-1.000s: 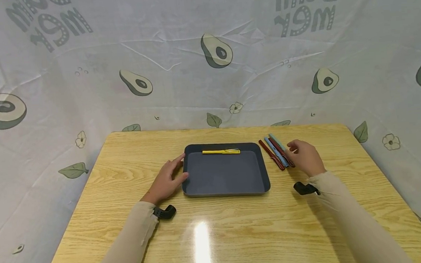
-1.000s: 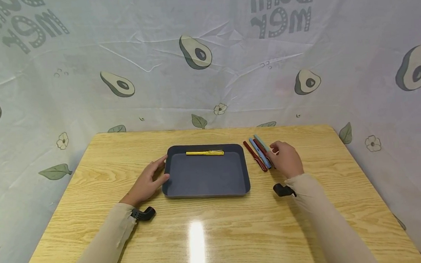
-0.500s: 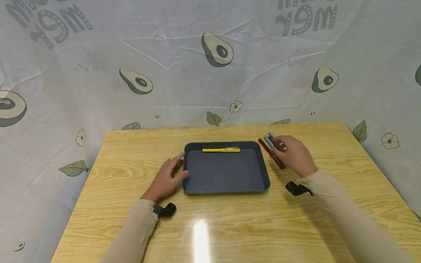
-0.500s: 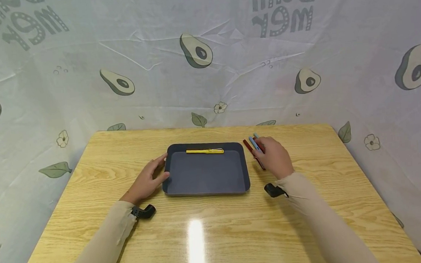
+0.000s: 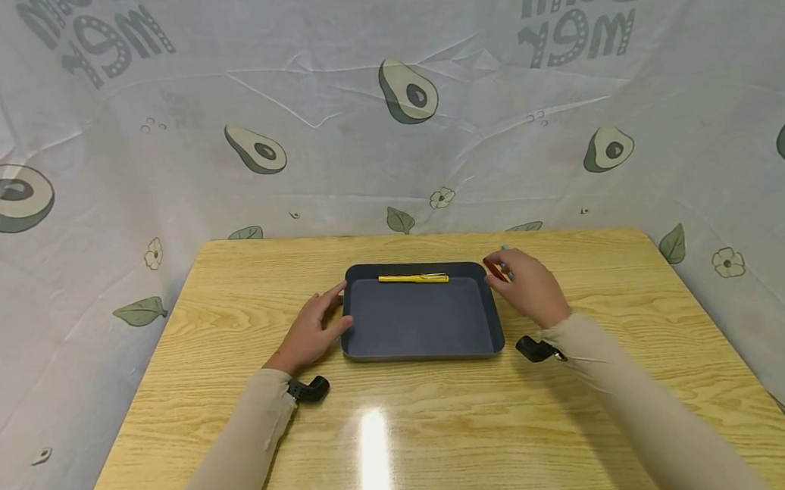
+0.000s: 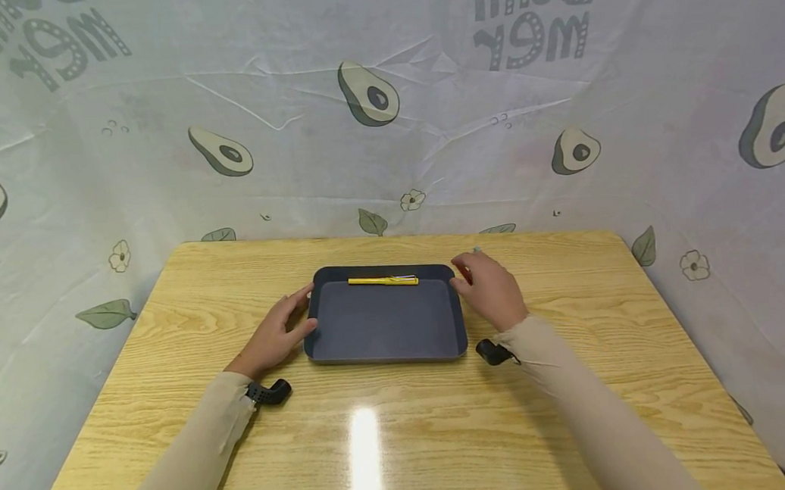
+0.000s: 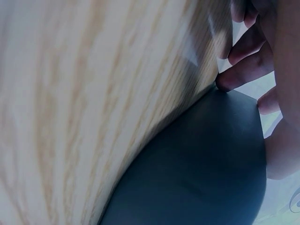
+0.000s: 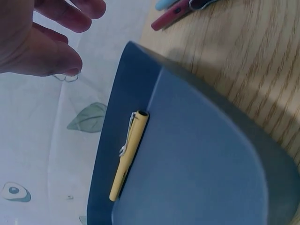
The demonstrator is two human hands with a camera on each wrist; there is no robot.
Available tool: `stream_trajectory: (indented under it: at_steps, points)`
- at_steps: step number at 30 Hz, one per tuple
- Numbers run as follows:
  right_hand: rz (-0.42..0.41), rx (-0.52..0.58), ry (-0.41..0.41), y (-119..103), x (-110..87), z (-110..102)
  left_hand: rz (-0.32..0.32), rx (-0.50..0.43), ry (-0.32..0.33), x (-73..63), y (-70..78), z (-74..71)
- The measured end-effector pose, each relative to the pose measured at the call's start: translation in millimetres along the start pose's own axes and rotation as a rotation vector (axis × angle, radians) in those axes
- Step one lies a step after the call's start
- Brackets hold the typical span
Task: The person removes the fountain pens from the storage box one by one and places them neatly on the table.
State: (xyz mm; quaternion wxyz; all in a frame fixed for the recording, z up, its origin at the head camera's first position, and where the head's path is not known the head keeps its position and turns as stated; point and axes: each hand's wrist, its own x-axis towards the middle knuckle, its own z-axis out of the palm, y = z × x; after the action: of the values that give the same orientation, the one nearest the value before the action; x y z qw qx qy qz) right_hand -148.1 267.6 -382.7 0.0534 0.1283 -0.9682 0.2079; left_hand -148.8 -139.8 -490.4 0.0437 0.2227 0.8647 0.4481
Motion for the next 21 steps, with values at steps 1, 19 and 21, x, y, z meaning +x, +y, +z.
stream_trajectory:
  at_steps: [1,19,21]
  points:
    - [-0.008,0.003,0.0,-1.1,0.3,1.0,0.0,0.001,0.0,0.0,0.3,-0.2]
    - [-0.008,-0.04,-0.016,-11.3,4.8,15.3,-0.002,0.011,0.006,-0.9,5.2,-1.2]
    - [-0.003,-0.034,-0.019,-11.9,4.9,16.1,-0.002,0.013,0.007,-1.3,5.4,-1.2]
